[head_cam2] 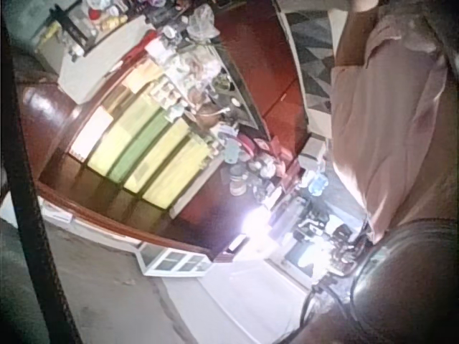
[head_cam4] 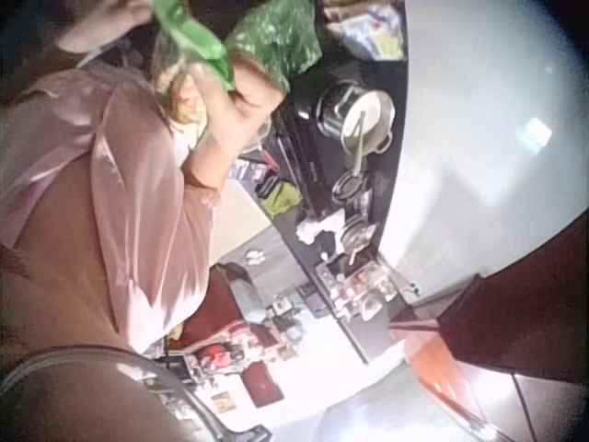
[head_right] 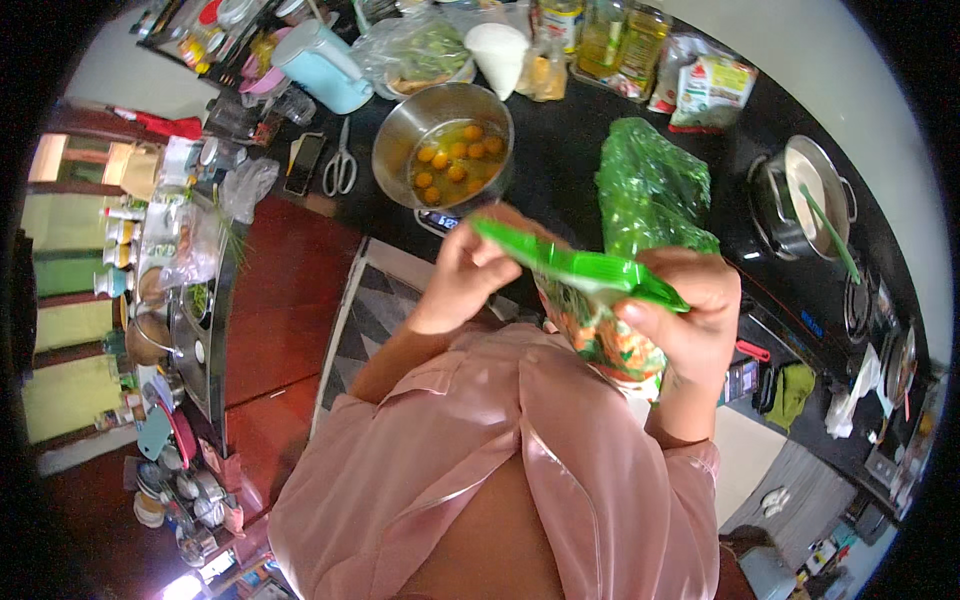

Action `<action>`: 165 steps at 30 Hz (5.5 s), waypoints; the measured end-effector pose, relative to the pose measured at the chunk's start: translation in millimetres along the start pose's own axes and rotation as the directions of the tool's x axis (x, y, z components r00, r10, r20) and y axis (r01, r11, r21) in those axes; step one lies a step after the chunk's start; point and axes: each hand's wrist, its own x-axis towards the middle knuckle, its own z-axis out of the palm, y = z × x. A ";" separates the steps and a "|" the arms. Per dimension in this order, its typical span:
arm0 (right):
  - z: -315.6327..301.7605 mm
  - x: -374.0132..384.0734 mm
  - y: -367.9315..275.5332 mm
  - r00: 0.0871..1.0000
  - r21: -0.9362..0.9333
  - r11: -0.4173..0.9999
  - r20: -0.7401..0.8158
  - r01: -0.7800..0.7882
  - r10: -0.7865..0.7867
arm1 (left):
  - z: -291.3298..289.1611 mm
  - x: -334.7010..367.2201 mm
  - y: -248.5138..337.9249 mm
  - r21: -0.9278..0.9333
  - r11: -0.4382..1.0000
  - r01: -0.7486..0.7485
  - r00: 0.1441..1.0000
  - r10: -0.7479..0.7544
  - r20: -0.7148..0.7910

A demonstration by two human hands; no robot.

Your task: The person collects bags of ingredients from a box on the floor, moves to a kitchen counter, and pours powder from bags into a bowl containing cracked eggs on a digital scale, using scissors to open the packaging.

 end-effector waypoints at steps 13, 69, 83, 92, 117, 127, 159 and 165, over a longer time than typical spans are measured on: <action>163.6 88.0 42.3 0.923 0.043 0.997 0.378 0.065 -0.076 | -195.8 -52.3 111.5 0.229 0.968 -0.105 0.989 0.126 -0.076; 416.4 170.2 269.4 0.638 -0.053 0.657 0.192 -0.752 0.746 | -558.4 -167.4 67.5 -0.141 0.985 0.101 0.500 -0.173 -0.849; 760.6 313.9 205.0 0.466 -0.278 0.961 0.852 0.011 0.241 | -695.4 -343.3 261.4 0.183 0.983 -0.006 -0.072 0.182 -0.981; 916.7 346.8 195.6 0.246 -0.220 0.975 0.945 -0.005 0.215 | -780.5 -417.4 302.9 0.145 0.952 0.271 -0.054 0.165 -0.985; 954.9 318.9 261.2 0.297 -0.416 0.831 0.795 -0.369 0.529 | -825.0 -419.4 312.4 -0.008 0.902 0.431 0.087 -0.051 -0.995; 909.0 318.1 263.9 0.196 -0.495 0.671 0.705 -0.551 0.682 | -818.8 -456.7 279.2 -0.044 0.976 -0.212 0.186 -0.004 -0.983; 372.4 79.1 288.0 0.918 -0.841 0.391 -0.277 -0.374 0.283 | -474.2 -16.6 75.2 -0.581 0.813 0.030 0.991 0.049 0.121; 275.3 -17.0 258.9 0.750 -0.751 0.149 -0.579 -0.643 0.321 | -422.5 26.5 52.2 -0.583 0.797 0.156 0.986 -0.091 0.139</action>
